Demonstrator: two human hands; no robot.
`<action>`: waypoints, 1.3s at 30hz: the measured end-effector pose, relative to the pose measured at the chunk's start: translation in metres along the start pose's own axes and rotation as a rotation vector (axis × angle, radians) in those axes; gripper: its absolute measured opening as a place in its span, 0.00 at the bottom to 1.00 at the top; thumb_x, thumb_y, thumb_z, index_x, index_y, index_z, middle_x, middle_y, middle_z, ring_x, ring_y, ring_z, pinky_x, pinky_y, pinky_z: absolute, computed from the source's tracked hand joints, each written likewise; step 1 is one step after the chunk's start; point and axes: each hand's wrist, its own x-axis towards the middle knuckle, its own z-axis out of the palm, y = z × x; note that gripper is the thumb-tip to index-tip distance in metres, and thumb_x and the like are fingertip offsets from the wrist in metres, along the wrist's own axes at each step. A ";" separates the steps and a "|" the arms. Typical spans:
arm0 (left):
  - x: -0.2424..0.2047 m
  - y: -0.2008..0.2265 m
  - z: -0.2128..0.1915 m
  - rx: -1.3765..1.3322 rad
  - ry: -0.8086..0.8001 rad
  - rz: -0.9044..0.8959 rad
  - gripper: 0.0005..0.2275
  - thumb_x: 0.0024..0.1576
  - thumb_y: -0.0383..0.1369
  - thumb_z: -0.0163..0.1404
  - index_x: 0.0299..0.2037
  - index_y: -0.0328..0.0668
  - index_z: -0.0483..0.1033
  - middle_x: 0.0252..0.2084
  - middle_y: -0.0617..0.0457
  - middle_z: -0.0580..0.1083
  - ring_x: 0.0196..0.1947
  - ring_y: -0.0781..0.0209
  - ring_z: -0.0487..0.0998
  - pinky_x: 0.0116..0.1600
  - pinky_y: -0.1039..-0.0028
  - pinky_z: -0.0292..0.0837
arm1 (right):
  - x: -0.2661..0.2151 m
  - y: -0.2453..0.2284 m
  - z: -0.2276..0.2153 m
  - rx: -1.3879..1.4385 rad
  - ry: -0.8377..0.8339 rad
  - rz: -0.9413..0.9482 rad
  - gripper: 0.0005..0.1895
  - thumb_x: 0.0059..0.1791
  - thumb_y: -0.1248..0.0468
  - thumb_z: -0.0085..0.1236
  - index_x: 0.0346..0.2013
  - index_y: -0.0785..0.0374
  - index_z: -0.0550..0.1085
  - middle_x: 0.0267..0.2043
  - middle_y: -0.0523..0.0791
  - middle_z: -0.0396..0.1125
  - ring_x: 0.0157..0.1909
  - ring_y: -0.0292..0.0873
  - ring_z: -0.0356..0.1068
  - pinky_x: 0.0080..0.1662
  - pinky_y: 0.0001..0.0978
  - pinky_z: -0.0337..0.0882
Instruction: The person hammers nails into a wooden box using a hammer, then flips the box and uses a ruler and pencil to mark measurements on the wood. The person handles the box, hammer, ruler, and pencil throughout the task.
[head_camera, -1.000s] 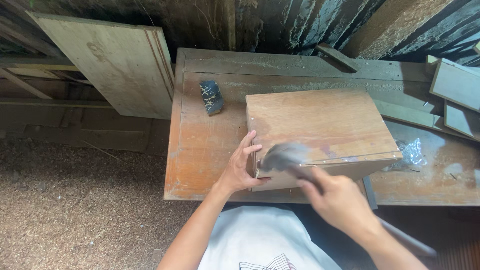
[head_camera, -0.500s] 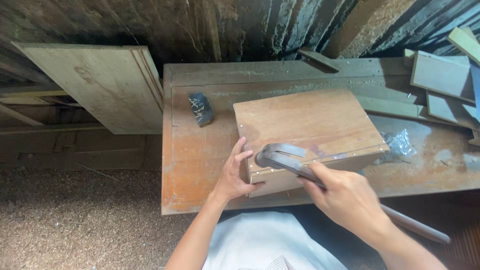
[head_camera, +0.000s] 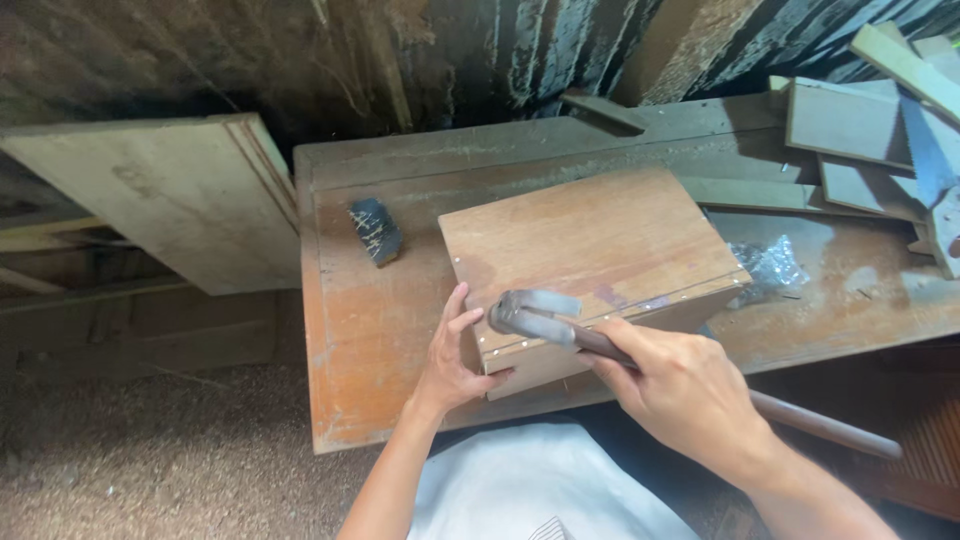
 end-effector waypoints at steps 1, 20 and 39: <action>0.003 -0.001 0.001 0.001 0.003 0.008 0.45 0.34 0.36 0.75 0.64 0.51 0.61 0.77 0.34 0.54 0.76 0.35 0.58 0.75 0.53 0.60 | 0.001 0.002 0.002 0.020 -0.007 -0.028 0.11 0.46 0.55 0.58 0.38 0.55 0.76 0.26 0.49 0.74 0.29 0.56 0.75 0.29 0.48 0.72; -0.001 -0.004 0.004 0.018 0.013 0.002 0.47 0.33 0.36 0.75 0.64 0.53 0.60 0.77 0.35 0.53 0.76 0.36 0.57 0.75 0.54 0.61 | 0.004 -0.001 0.015 0.075 -0.057 -0.024 0.11 0.45 0.56 0.61 0.38 0.58 0.75 0.24 0.50 0.74 0.27 0.56 0.75 0.28 0.48 0.72; -0.002 -0.008 0.003 0.026 0.003 0.000 0.46 0.32 0.37 0.76 0.63 0.52 0.61 0.76 0.37 0.55 0.77 0.33 0.56 0.76 0.51 0.59 | 0.006 0.004 0.024 -0.031 -0.119 0.081 0.14 0.46 0.51 0.59 0.34 0.58 0.73 0.22 0.52 0.73 0.29 0.60 0.74 0.31 0.52 0.72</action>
